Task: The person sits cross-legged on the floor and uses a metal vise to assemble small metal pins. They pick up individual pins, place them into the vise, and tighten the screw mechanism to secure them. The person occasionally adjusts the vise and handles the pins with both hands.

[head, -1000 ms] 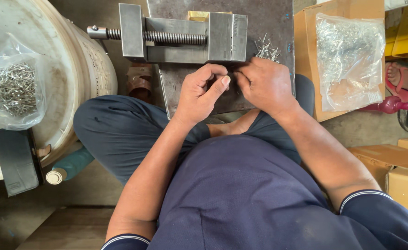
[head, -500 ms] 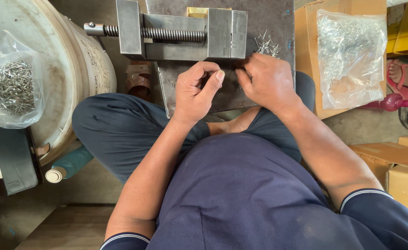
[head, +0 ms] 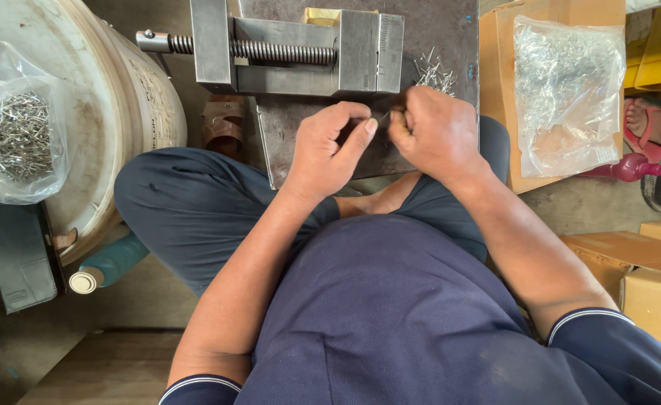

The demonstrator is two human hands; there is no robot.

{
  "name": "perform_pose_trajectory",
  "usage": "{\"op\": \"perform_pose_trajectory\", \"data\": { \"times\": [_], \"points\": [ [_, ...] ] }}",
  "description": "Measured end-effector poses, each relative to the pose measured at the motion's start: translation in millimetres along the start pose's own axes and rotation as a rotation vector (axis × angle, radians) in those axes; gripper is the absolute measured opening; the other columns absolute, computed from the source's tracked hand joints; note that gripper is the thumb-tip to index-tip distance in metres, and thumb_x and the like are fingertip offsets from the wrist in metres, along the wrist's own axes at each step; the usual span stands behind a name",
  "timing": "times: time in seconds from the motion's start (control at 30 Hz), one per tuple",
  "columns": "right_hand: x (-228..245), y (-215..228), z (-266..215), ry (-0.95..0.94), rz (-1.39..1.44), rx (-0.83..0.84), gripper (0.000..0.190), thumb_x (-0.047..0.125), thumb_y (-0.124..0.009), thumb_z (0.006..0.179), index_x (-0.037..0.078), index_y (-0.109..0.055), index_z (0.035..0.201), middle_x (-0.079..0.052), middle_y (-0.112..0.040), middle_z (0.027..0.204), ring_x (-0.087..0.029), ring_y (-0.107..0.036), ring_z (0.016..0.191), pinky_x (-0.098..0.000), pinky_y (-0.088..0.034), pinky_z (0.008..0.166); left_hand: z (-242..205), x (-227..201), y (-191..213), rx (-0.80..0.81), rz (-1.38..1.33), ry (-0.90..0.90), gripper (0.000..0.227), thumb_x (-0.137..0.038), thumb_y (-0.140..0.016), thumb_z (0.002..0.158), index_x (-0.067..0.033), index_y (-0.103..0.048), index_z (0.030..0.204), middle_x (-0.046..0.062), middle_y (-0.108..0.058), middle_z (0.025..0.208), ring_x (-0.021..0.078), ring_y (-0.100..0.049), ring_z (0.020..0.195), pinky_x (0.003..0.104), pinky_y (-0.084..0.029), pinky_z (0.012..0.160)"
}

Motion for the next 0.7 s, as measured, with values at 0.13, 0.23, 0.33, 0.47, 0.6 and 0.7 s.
{"op": "perform_pose_trajectory", "data": {
  "times": [0.13, 0.23, 0.33, 0.47, 0.6, 0.7],
  "points": [
    [10.5, 22.5, -10.1, 0.042, 0.162, -0.089, 0.011, 0.011, -0.076, 0.095, 0.007, -0.065, 0.096, -0.007, -0.061, 0.077, -0.026, -0.063, 0.067, -0.039, -0.049, 0.06, 2.5, -16.9, -9.5, 0.051, 0.218, -0.134, 0.018, -0.02, -0.071, 0.098, -0.0041, -0.069, 0.105, 0.011, -0.07, 0.091, 0.0298, -0.066, 0.083, 0.038, -0.052, 0.073],
    [20.3, 30.2, -14.6, 0.075, 0.148, -0.135, 0.012, 0.009, -0.077, 0.096, 0.007, -0.065, 0.096, -0.007, -0.062, 0.08, -0.025, -0.063, 0.068, -0.0381, -0.048, 0.06, 3.3, -16.1, -19.0, 0.149, 0.28, -0.133, 0.018, -0.023, -0.069, 0.099, -0.0057, -0.069, 0.099, 0.01, -0.069, 0.086, 0.0327, -0.062, 0.079, 0.043, -0.049, 0.071],
    [27.8, 31.3, -17.8, 0.091, 0.204, -0.151, 0.01, 0.006, -0.076, 0.094, 0.006, -0.066, 0.097, -0.008, -0.064, 0.082, -0.024, -0.063, 0.069, -0.0358, -0.049, 0.061, 2.1, -15.3, -21.1, 0.184, 0.324, -0.147, 0.017, -0.022, -0.066, 0.101, -0.007, -0.066, 0.092, 0.01, -0.065, 0.082, 0.0336, -0.06, 0.08, 0.044, -0.048, 0.071],
    [20.9, 28.3, -15.4, 0.009, 0.532, -0.094, 0.012, 0.007, -0.074, 0.097, 0.002, -0.067, 0.104, -0.009, -0.066, 0.094, -0.016, -0.063, 0.073, -0.0284, -0.051, 0.066, 4.9, -15.6, -16.1, 0.186, 0.228, -0.118, 0.015, -0.02, -0.064, 0.101, -0.0062, -0.066, 0.096, 0.011, -0.062, 0.079, 0.0331, -0.06, 0.078, 0.044, -0.047, 0.069],
    [10.4, 16.8, -12.8, -0.1, 0.812, 0.05, 0.008, 0.009, -0.072, 0.101, 0.002, -0.068, 0.104, -0.006, -0.068, 0.096, -0.011, -0.063, 0.082, -0.0244, -0.051, 0.072, 3.5, -17.7, -15.4, 0.207, 0.172, -0.134, 0.014, -0.021, -0.064, 0.103, -0.0073, -0.068, 0.101, 0.01, -0.064, 0.083, 0.0321, -0.06, 0.079, 0.042, -0.048, 0.07],
    [13.2, 27.8, -4.3, -0.046, 0.727, 0.031, 0.007, 0.008, -0.072, 0.099, 0.002, -0.068, 0.101, -0.007, -0.066, 0.095, -0.014, -0.062, 0.081, -0.0257, -0.05, 0.071, 2.5, -13.1, -14.3, 0.216, 0.094, -0.069, 0.02, -0.024, -0.064, 0.103, -0.0075, -0.071, 0.112, 0.009, -0.067, 0.082, 0.0279, -0.063, 0.077, 0.039, -0.05, 0.071]
  ]
}}
Point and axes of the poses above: each hand's wrist, its own z-axis towards the middle knuckle, its own y-axis out of the back of the hand, x = y × z, the point moved 9 cm from there along z, towards the middle knuckle
